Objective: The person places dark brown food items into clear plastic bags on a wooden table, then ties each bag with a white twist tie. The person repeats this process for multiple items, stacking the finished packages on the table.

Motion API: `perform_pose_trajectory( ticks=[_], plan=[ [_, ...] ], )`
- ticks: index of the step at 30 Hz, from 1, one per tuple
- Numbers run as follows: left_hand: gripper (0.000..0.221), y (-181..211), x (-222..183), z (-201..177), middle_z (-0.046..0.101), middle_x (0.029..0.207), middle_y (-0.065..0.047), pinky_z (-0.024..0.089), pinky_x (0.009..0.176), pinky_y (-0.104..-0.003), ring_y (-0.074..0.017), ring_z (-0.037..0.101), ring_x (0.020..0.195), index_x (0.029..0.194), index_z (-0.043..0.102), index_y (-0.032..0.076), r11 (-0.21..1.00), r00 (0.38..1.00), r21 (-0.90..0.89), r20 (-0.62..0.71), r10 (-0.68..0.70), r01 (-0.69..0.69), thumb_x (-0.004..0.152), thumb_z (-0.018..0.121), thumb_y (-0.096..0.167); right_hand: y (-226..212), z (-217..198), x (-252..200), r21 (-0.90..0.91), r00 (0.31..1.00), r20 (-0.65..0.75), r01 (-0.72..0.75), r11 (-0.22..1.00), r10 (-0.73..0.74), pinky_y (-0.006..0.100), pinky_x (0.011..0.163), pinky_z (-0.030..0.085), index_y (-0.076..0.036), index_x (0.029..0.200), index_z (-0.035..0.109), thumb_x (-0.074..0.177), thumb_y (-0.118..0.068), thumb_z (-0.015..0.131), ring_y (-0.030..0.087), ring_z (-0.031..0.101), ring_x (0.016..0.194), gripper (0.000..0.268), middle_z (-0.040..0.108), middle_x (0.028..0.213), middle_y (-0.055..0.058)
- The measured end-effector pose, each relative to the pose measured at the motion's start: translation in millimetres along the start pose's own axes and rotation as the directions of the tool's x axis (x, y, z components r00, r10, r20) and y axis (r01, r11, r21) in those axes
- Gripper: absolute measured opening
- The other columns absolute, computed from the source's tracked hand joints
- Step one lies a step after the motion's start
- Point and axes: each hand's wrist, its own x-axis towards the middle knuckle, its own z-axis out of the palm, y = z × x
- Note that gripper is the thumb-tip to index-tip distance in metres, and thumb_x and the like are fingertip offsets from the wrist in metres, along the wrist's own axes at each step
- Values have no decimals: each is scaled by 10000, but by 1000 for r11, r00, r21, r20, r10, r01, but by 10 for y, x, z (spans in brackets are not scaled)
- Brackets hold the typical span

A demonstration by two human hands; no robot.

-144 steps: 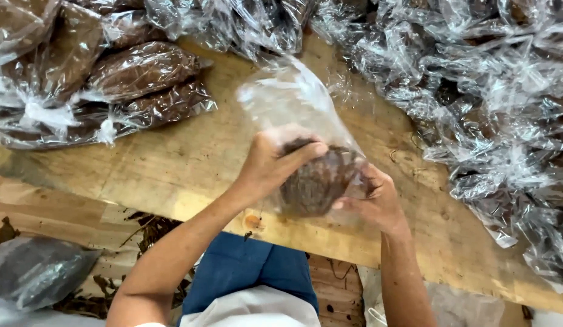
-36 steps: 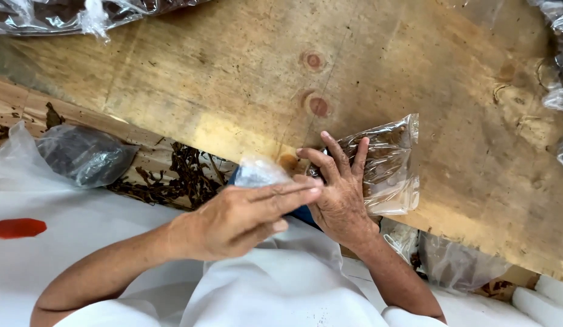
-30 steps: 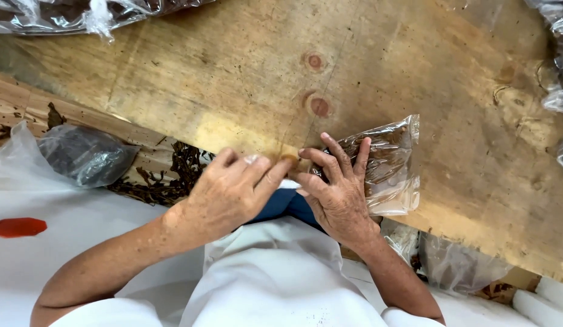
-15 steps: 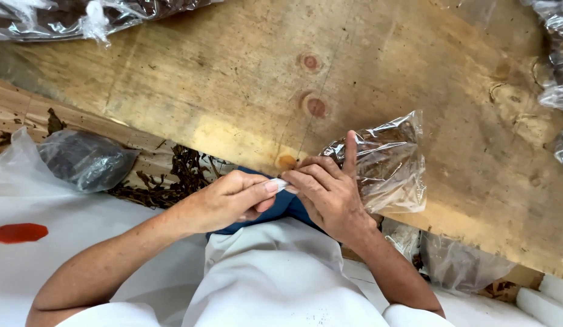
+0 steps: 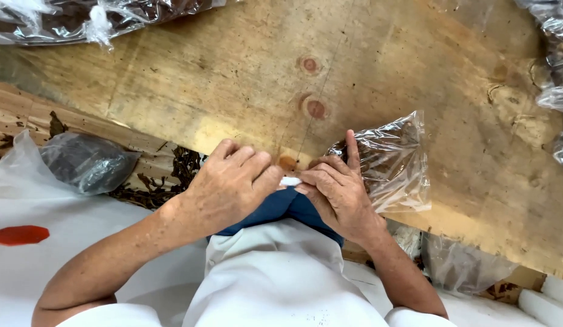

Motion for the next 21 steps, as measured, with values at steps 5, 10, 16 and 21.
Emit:
perform_pose_trajectory(
  ticks=[5,10,16,21],
  plan=[
    [446,-23,-72,97,411,659,-35,343,469,-361,-187,392,515,794,424,87,691,934,-640,323,-154,336,1116,279,359,-16,-359,70,-216,993,16,117,969,-116,635,1248,152,-41,993,688,1002,-117,690,374,650,1015,76,659,1037,157],
    [361,64,205,33,685,768,-125,545,506,-272,-201,678,541,884,523,57,-302,686,-688,716,-130,660,1060,437,360,-101,-662,36,-474,990,-108,31,880,-94,389,827,356,-197,1149,743,1002,-183,729,210,456,768,148,527,903,8],
    [191,336,352,465,634,628,-85,540,492,-309,-118,544,403,940,637,-25,-887,715,-387,692,-99,252,1010,633,152,-45,-731,-3,-232,931,-359,-154,960,63,229,630,449,-101,1211,741,954,11,746,126,512,686,280,570,891,31],
    [186,642,468,746,741,772,-179,656,576,-375,-202,720,606,1043,732,-132,-958,761,-218,649,-1,185,939,702,19,-123,-795,98,-162,861,-508,-75,984,-18,205,703,570,-26,1155,731,952,77,700,160,672,786,231,633,980,113]
  ],
)
